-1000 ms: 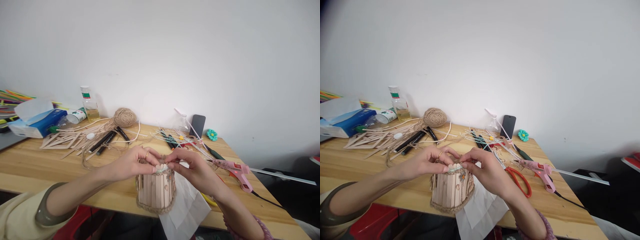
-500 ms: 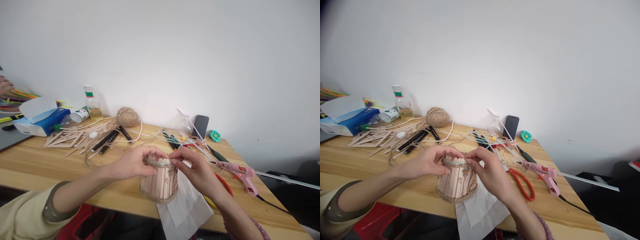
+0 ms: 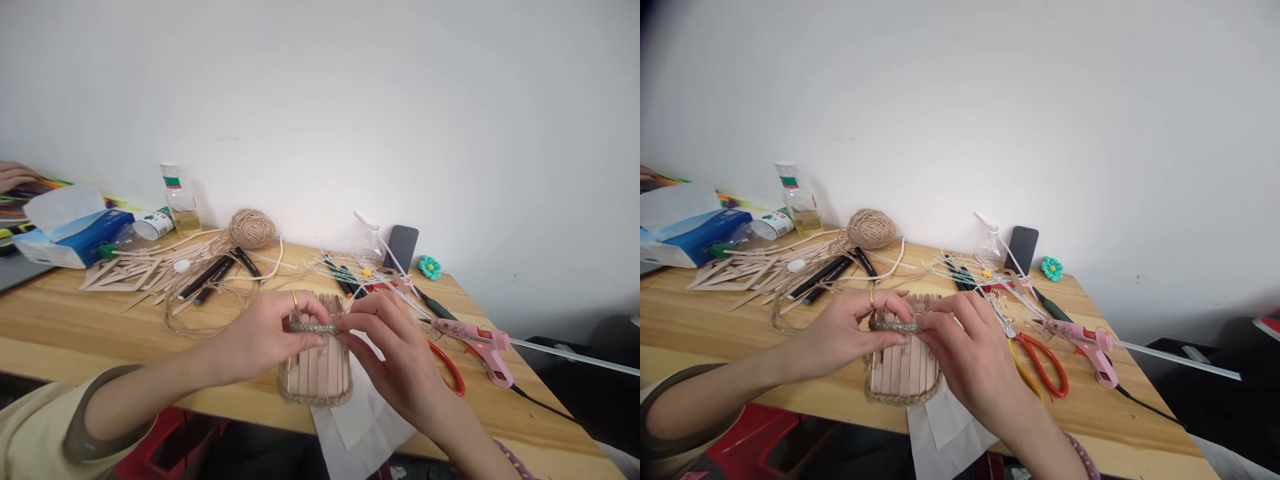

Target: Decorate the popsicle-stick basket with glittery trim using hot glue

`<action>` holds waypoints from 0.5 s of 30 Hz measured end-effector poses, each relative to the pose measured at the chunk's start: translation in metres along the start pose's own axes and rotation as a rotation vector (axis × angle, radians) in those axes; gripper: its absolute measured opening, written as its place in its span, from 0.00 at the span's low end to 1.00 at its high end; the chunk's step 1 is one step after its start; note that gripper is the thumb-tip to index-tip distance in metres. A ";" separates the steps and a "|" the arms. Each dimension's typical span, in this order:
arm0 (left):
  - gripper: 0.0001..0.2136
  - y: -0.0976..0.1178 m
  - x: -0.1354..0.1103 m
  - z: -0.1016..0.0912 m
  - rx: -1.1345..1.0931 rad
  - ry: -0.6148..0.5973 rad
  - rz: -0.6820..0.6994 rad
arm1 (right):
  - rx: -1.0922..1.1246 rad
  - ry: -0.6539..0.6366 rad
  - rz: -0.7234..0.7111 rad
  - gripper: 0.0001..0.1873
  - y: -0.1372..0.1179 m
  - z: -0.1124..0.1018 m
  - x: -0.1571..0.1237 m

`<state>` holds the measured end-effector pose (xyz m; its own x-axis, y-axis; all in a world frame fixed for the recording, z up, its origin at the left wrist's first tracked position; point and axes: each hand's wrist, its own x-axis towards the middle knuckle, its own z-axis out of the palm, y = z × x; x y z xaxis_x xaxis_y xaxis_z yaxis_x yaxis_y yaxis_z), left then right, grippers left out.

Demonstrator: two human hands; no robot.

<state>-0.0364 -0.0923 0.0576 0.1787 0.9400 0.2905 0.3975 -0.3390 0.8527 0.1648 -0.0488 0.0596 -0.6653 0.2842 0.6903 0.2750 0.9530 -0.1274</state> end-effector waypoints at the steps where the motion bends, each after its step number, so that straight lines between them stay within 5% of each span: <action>1: 0.05 -0.001 0.000 0.000 0.017 -0.002 0.023 | 0.001 -0.004 -0.007 0.06 0.000 -0.001 0.000; 8: 0.04 -0.006 -0.001 0.002 0.012 -0.004 0.229 | -0.011 -0.004 -0.045 0.05 0.001 -0.004 0.001; 12: 0.05 -0.004 0.002 0.003 0.022 -0.021 0.165 | -0.048 0.025 -0.064 0.04 0.006 0.001 0.000; 15: 0.19 0.000 0.006 0.005 0.032 -0.050 0.041 | -0.133 0.042 -0.070 0.05 0.007 0.006 -0.002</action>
<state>-0.0314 -0.0868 0.0570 0.2395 0.9227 0.3021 0.4178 -0.3788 0.8258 0.1636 -0.0417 0.0531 -0.6572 0.2099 0.7239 0.3200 0.9473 0.0158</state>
